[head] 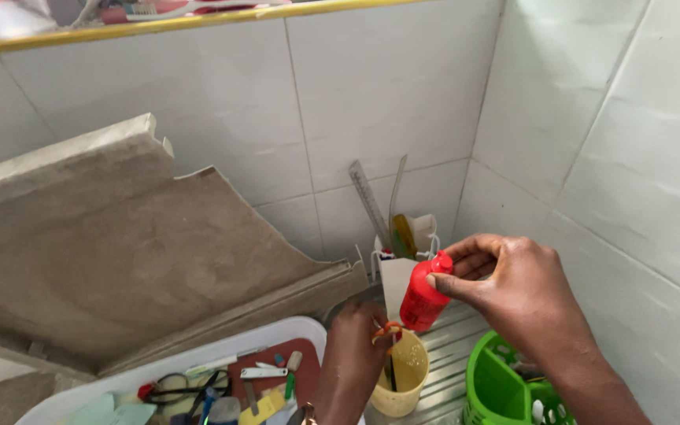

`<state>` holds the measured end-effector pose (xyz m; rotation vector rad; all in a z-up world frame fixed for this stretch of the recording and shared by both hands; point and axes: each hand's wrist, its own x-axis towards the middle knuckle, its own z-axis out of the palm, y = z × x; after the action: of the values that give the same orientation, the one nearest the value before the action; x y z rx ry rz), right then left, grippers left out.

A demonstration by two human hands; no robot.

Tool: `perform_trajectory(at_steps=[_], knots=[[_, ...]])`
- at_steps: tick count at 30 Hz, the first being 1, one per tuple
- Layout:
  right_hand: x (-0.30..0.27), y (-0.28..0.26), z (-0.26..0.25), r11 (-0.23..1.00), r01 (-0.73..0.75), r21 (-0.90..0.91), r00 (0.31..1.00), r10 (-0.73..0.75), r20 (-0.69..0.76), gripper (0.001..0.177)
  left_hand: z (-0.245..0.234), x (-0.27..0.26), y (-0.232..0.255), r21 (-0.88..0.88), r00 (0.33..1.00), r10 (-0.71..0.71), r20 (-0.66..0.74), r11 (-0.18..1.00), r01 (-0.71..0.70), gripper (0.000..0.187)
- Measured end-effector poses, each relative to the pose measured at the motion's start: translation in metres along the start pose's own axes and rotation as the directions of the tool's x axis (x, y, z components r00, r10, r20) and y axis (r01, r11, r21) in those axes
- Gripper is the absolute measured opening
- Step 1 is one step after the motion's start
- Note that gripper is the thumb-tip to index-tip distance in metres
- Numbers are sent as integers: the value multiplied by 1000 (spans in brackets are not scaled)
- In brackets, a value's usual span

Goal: The person picks up various stationery items from a white tray, including pens, a pencil sharpener, a glue stick, a paintbrush, a bottle of glue, and tape. They inspect each item and place them into a white wire holder or onto the countertop.

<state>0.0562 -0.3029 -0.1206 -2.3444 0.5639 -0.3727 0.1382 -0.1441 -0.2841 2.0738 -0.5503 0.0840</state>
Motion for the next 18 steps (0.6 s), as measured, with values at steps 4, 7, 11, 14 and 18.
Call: perform_trajectory(at_steps=[4, 7, 11, 14, 18], knots=[[-2, 10, 13, 999, 33, -7, 999, -33, -17, 34, -18, -12, 17, -52, 992, -67, -106, 997, 62, 21], [-2, 17, 30, 997, 74, -8, 997, -74, -4, 35, -36, -24, 29, -39, 983, -154, -95, 988, 151, 17], [2, 26, 56, 996, 85, 39, 995, -87, 48, 35, -49, -27, 37, -18, 971, -230, -61, 973, 229, 17], [4, 33, 74, 994, 97, 58, 990, -103, 100, 34, -52, -28, 32, -4, 988, -132, -75, 991, 132, 16], [4, 49, 99, 987, 155, 34, 973, -159, 169, 31, -53, -26, 23, 77, 998, 65, -21, 995, -63, 21]])
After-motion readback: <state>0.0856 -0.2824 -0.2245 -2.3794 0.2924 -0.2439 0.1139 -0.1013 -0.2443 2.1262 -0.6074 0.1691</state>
